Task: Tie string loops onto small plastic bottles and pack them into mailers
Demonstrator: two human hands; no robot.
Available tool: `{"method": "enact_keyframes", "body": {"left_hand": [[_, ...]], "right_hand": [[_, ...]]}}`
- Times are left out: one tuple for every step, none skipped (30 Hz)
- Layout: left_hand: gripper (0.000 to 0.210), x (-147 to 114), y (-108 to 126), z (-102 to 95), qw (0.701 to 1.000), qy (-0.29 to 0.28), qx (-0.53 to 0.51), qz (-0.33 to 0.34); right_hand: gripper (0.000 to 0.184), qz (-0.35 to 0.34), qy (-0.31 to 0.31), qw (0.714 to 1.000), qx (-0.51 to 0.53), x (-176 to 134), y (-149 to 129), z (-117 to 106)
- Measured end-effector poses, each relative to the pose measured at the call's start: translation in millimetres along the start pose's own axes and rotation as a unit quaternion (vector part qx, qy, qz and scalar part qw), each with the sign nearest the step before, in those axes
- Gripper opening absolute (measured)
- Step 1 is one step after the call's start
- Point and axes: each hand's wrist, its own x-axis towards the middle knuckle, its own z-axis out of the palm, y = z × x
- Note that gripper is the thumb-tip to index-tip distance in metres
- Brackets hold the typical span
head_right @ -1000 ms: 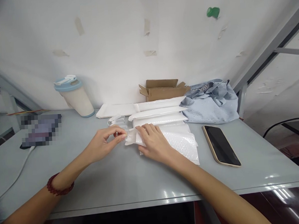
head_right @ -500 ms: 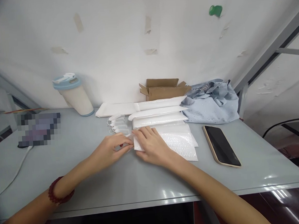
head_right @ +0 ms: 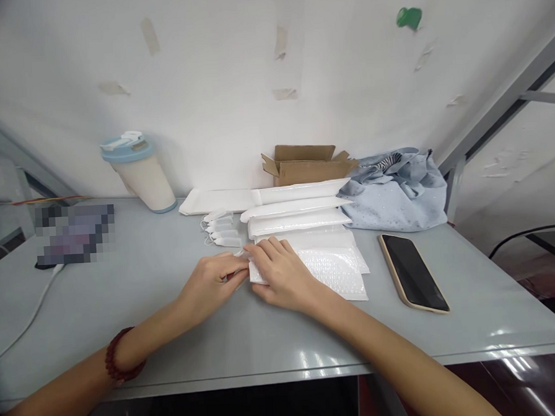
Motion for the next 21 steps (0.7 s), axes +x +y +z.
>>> {"method": "enact_keyframes", "body": {"left_hand": [[0.033, 0, 0, -1.3, 1.000, -0.018, -0.003, 0.000], [0.034, 1, 0, -3.8, 0.999, -0.037, -0.010, -0.004], [0.034, 2, -1, -7.7, 0.998, -0.050, -0.021, -0.015], [0.033, 4, -3, -12.4, 0.997, -0.052, -0.035, -0.034], [0.029, 6, -4, -17.7, 0.996, -0.044, -0.048, -0.058], [0.024, 8, -7, -23.0, 0.994, -0.023, -0.060, -0.087], [0.018, 10, -10, -27.8, 0.991, 0.003, -0.064, -0.120], [0.020, 12, -14, -31.4, 0.986, 0.026, -0.065, -0.153], [0.032, 13, -17, -33.7, 0.981, 0.036, -0.068, -0.180], [0.043, 14, -20, -34.3, 0.976, 0.030, -0.080, -0.200], [0.048, 14, -23, -33.3, 0.972, 0.006, -0.104, -0.209], [0.044, 14, -25, -31.1, 0.968, -0.034, -0.137, -0.208], [0.034, 14, -26, -28.1, 0.961, -0.081, -0.173, -0.200], [0.028, 13, -26, -24.9, 0.952, -0.122, -0.207, -0.191], [0.030, 13, -25, -22.0, 0.943, -0.145, -0.234, -0.186], [0.033, 13, -24, -20.0, 0.937, -0.149, -0.252, -0.189], [0.033, 13, -23, -19.4, 0.933, -0.139, -0.264, -0.199], [0.031, 14, -21, -20.3, 0.931, -0.119, -0.269, -0.215], [0.029, 15, -21, -22.8, 0.930, -0.099, -0.268, -0.231], [0.029, 17, -22, -26.8, 0.931, -0.086, -0.256, -0.244], [0.031, 19, -24, -31.9, 0.935, -0.077, -0.237, -0.252]], "right_hand": [[0.047, 0.000, -0.004, 1.000, 0.001, 0, -1, 0], [0.048, -0.001, -0.005, 1.000, 0.003, 0, -1, -1], [0.048, -0.001, -0.002, 1.000, 0.005, 1, -1, -1], [0.049, -0.001, 0.004, 1.000, 0.007, 1, 0, -2], [0.049, -0.002, 0.013, 1.000, 0.009, 1, 1, -3], [0.050, -0.002, 0.022, 1.000, 0.011, 1, 2, -3], [0.050, -0.001, 0.034, 0.999, 0.012, 1, 3, -4], [0.050, 0.000, 0.046, 0.999, 0.012, 0, 4, -4], [0.050, 0.002, 0.058, 0.998, 0.012, 0, 5, -4], [0.050, 0.002, 0.069, 0.998, 0.012, 0, 5, -5], [0.049, 0.002, 0.079, 0.997, 0.012, 0, 5, -6], [0.049, 0.000, 0.086, 0.996, 0.012, 0, 5, -6], [0.050, -0.005, 0.089, 0.996, 0.014, 0, 4, -7], [0.051, -0.008, 0.086, 0.996, 0.015, 0, 3, -8], [0.055, -0.009, 0.077, 0.997, 0.013, 0, 1, -10], [0.060, -0.007, 0.060, 0.998, 0.008, 0, -1, -11], [0.066, 0.000, 0.037, 0.999, -0.001, 0, -2, -12], [0.072, 0.010, 0.012, 1.000, -0.013, 0, -4, -13], [0.076, 0.024, -0.010, 0.999, -0.026, 0, -4, -13], [0.079, 0.039, -0.027, 0.998, -0.037, 1, -4, -14], [0.080, 0.054, -0.036, 0.997, -0.045, 1, -3, -14]]}}
